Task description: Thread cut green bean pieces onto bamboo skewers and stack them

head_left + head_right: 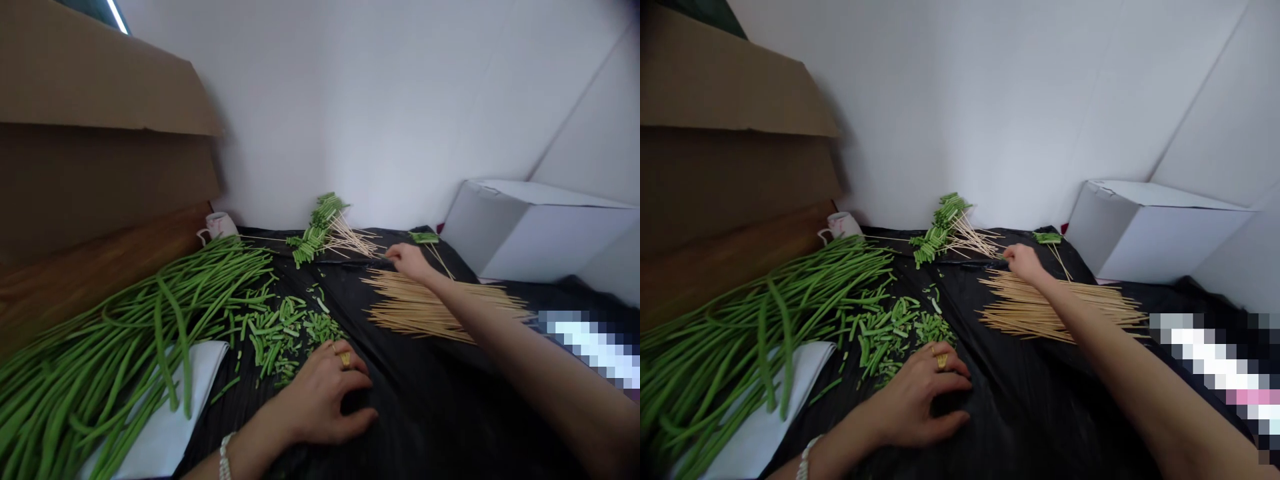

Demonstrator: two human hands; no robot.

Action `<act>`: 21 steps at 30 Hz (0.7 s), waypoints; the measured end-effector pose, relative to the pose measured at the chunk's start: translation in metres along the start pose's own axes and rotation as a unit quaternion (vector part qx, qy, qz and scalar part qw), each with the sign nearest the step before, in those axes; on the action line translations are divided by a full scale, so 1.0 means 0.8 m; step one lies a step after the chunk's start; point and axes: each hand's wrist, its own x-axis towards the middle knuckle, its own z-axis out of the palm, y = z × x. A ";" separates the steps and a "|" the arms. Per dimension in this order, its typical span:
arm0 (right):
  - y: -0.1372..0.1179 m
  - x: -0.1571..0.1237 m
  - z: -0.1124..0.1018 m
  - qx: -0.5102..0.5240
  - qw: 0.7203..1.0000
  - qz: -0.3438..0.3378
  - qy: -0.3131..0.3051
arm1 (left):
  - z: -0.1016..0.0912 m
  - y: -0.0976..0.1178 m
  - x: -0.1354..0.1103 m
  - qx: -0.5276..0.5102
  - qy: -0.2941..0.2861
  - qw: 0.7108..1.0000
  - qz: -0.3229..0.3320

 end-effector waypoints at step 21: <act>0.014 -0.116 -0.029 -0.106 0.986 0.034 -0.125 | -0.052 -0.063 -0.005 0.018 0.299 0.946 -0.128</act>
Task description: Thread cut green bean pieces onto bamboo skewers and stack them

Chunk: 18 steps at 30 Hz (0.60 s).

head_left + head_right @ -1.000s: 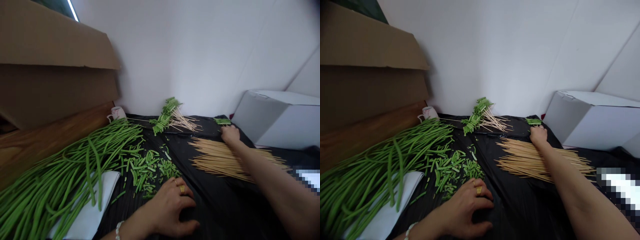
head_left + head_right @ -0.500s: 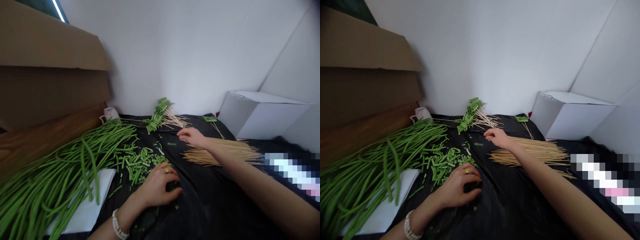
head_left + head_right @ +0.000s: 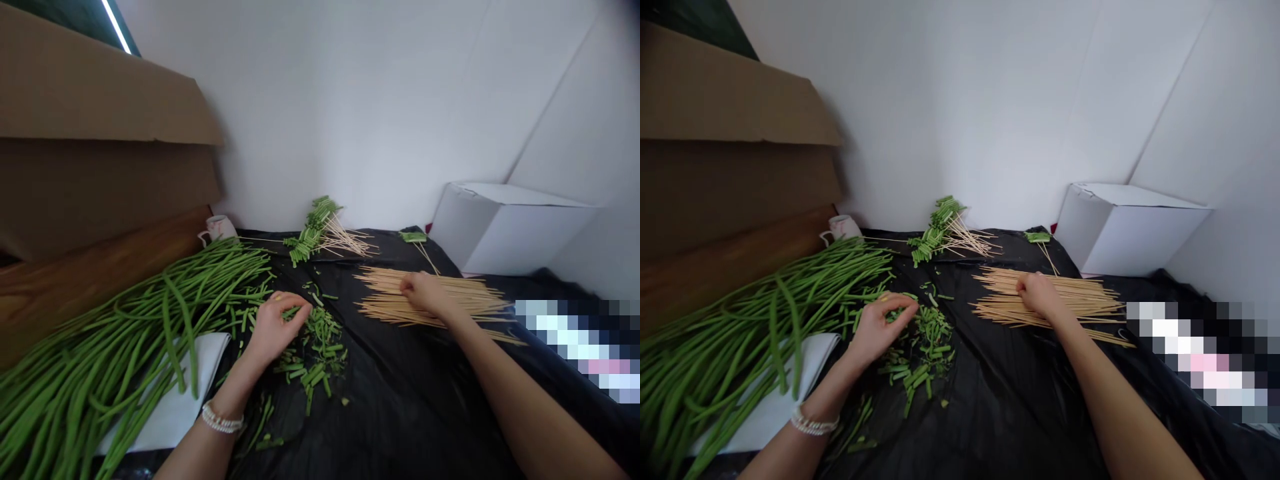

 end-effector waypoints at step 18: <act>0.001 -0.017 0.008 -0.081 0.995 -0.050 0.031 | -0.007 -0.021 0.003 0.020 0.054 0.996 -0.074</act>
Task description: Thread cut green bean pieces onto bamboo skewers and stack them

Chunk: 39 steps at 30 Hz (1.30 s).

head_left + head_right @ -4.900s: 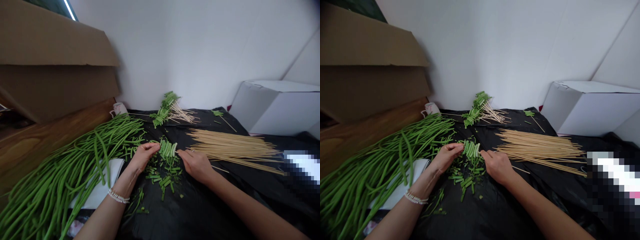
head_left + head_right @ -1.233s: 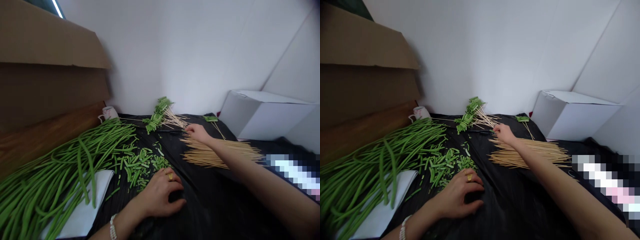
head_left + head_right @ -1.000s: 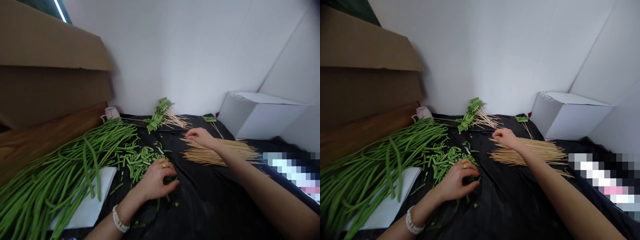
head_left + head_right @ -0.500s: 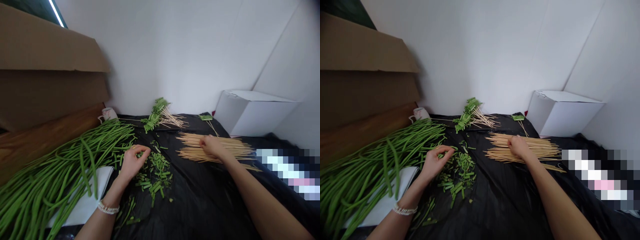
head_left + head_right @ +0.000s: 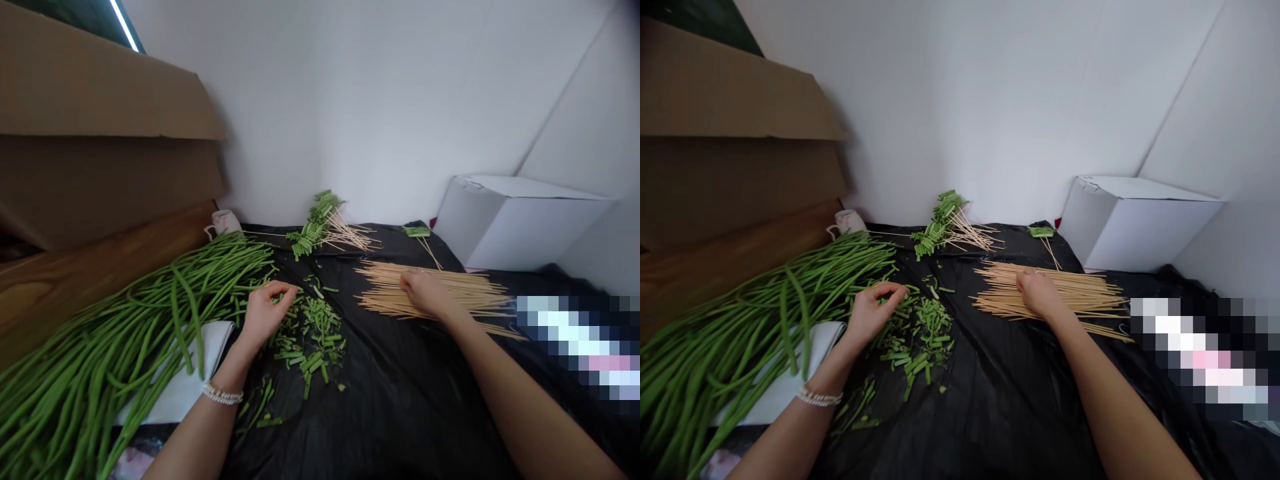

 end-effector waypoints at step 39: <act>-0.075 -0.011 0.005 0.010 0.988 -0.140 0.065 | -0.055 -0.048 0.004 0.244 -0.049 0.960 -0.128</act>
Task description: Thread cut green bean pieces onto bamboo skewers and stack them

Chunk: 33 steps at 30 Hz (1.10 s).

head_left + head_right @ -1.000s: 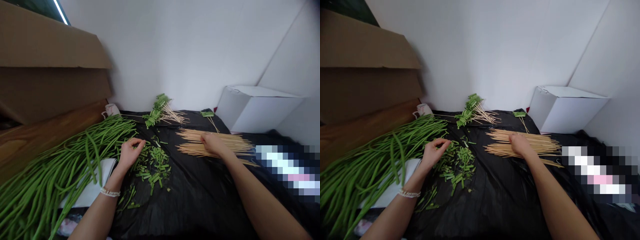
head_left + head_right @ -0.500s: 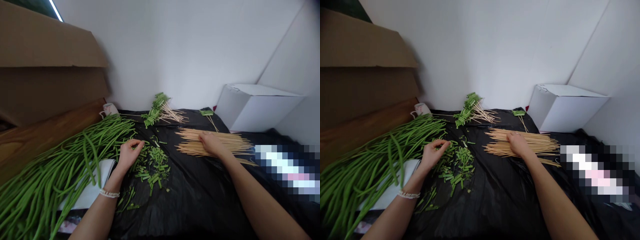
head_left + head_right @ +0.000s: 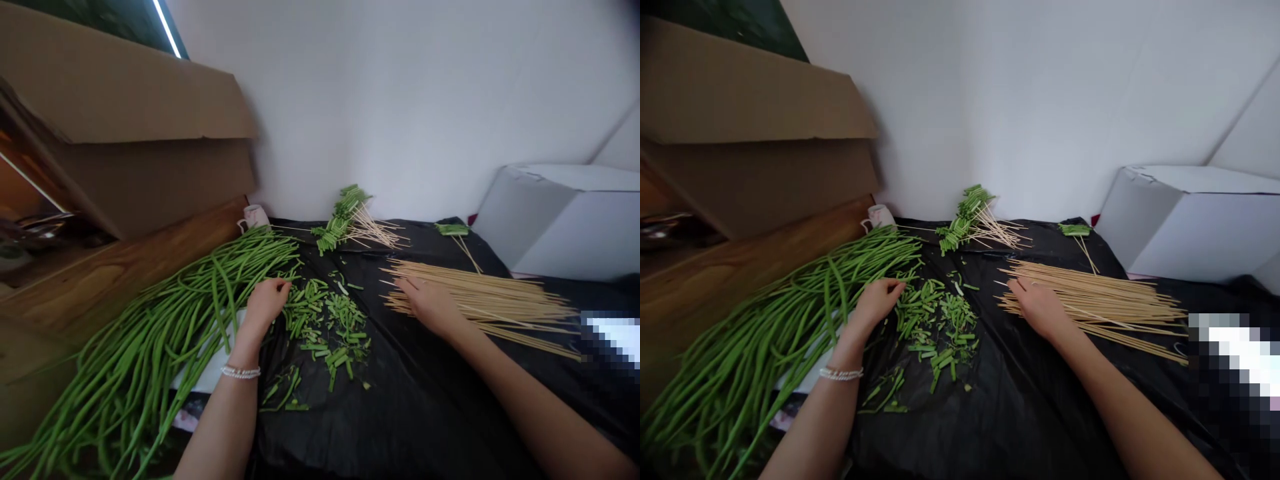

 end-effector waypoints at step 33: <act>-0.067 -0.011 -0.026 0.019 0.977 -0.118 0.178 | 0.050 0.081 -0.034 -0.180 -0.065 0.956 0.223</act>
